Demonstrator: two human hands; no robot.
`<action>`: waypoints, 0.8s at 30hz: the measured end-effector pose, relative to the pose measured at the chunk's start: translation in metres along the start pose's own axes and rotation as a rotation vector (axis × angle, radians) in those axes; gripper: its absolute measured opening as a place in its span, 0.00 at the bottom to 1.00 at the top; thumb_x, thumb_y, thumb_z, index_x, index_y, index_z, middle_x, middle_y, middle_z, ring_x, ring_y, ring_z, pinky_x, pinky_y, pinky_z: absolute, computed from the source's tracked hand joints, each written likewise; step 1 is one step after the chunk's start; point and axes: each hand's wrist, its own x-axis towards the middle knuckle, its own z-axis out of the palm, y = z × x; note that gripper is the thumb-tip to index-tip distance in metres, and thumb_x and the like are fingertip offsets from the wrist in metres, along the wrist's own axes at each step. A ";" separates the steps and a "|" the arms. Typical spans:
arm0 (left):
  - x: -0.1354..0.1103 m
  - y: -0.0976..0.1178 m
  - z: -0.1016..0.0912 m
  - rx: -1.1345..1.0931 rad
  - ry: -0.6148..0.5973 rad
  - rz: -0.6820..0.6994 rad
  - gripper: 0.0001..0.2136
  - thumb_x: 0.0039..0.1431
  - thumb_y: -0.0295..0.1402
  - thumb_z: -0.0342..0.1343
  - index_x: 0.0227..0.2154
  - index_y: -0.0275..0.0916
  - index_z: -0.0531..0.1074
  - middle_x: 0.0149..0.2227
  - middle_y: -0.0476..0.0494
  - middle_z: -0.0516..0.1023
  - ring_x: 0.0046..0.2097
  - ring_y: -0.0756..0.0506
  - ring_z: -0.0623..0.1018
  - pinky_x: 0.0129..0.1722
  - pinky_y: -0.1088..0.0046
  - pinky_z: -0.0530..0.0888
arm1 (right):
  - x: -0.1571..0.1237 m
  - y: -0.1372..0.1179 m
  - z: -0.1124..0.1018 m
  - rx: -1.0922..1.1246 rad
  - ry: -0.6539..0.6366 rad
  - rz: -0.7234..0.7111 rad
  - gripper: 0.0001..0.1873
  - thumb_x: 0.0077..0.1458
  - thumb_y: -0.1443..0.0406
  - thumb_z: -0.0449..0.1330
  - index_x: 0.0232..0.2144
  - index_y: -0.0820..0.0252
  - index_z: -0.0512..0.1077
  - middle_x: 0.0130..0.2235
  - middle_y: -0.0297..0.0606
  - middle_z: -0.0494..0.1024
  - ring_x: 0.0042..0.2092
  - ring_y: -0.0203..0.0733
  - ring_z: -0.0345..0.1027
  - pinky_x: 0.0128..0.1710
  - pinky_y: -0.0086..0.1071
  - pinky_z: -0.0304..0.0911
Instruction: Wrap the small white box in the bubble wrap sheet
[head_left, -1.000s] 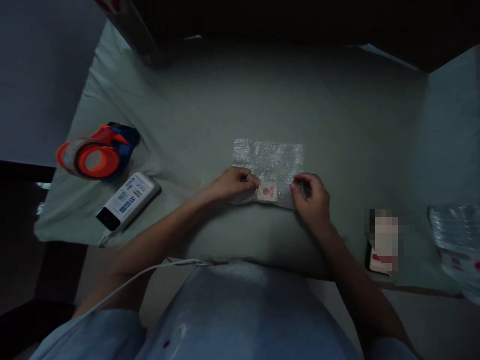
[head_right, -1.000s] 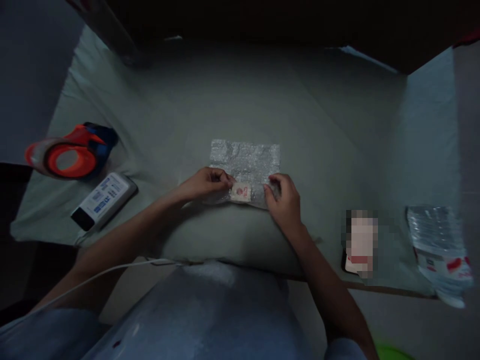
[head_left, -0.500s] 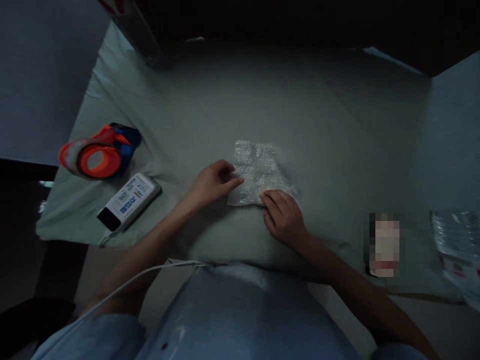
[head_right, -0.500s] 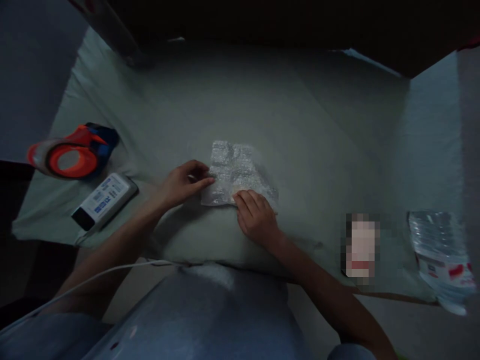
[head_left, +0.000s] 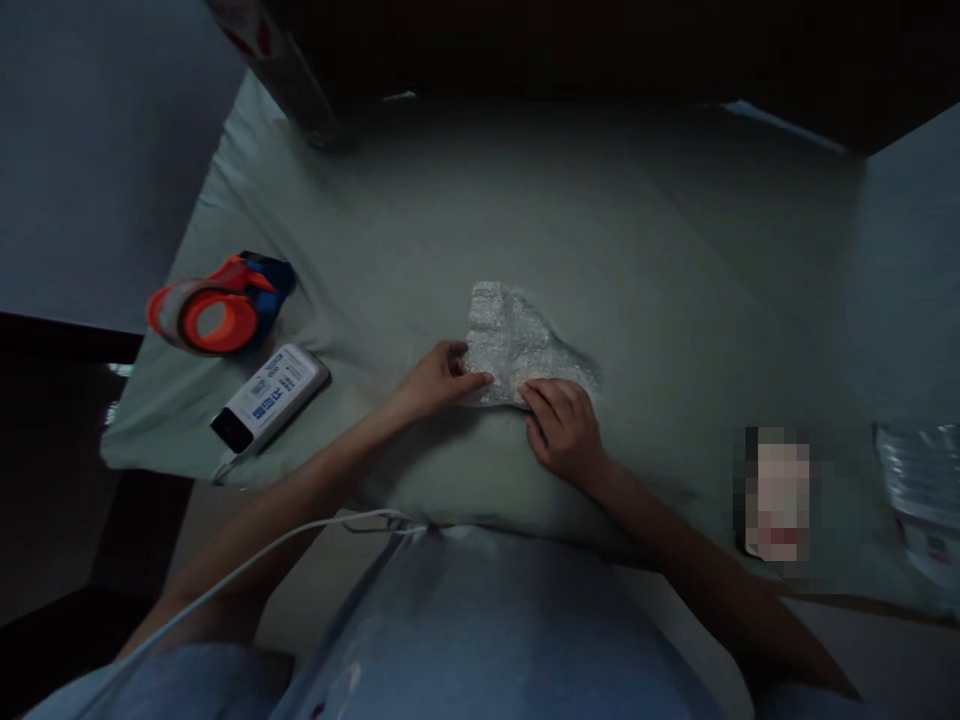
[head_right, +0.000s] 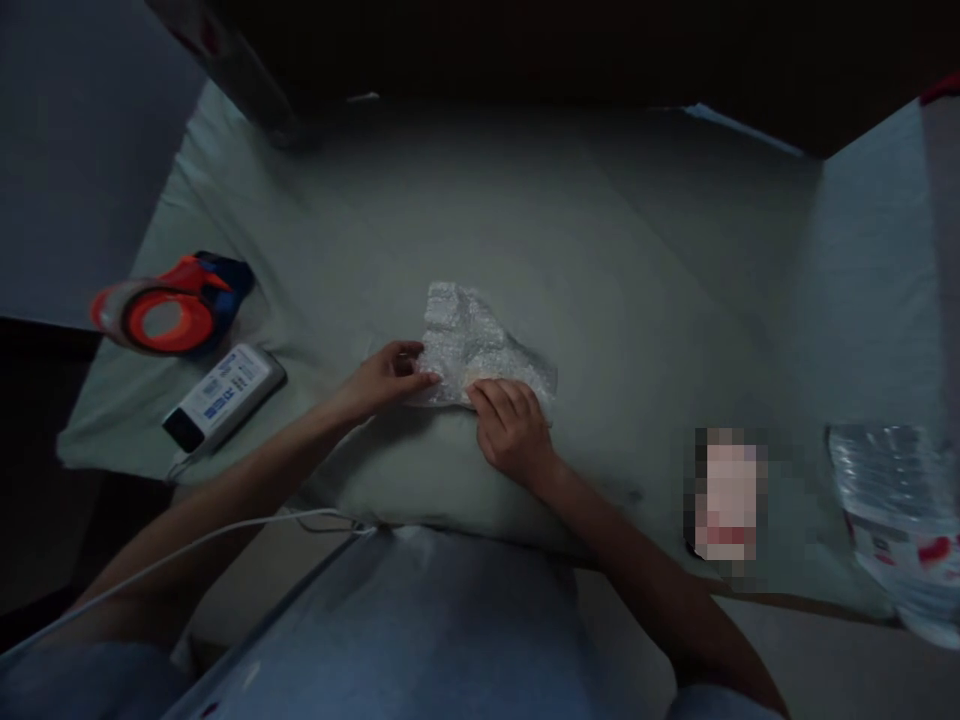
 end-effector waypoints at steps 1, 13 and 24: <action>0.001 0.003 0.001 0.009 -0.001 -0.011 0.35 0.43 0.46 0.64 0.52 0.31 0.63 0.39 0.38 0.76 0.40 0.43 0.77 0.39 0.67 0.72 | 0.000 0.000 0.000 0.004 0.005 0.004 0.27 0.55 0.70 0.53 0.58 0.62 0.60 0.51 0.47 0.72 0.53 0.49 0.62 0.54 0.47 0.59; -0.014 0.029 0.010 -0.239 -0.227 -0.165 0.16 0.43 0.41 0.63 0.33 0.35 0.75 0.33 0.43 0.78 0.35 0.46 0.76 0.35 0.72 0.72 | 0.007 0.001 -0.008 0.012 -0.042 -0.029 0.24 0.55 0.70 0.52 0.55 0.63 0.65 0.51 0.47 0.73 0.55 0.49 0.61 0.58 0.48 0.55; 0.003 0.026 0.001 0.225 -0.094 -0.186 0.17 0.42 0.48 0.62 0.23 0.37 0.71 0.22 0.46 0.72 0.26 0.46 0.72 0.24 0.73 0.64 | 0.008 0.002 -0.007 0.061 -0.039 -0.005 0.24 0.55 0.70 0.52 0.55 0.62 0.66 0.50 0.46 0.73 0.54 0.49 0.60 0.58 0.49 0.54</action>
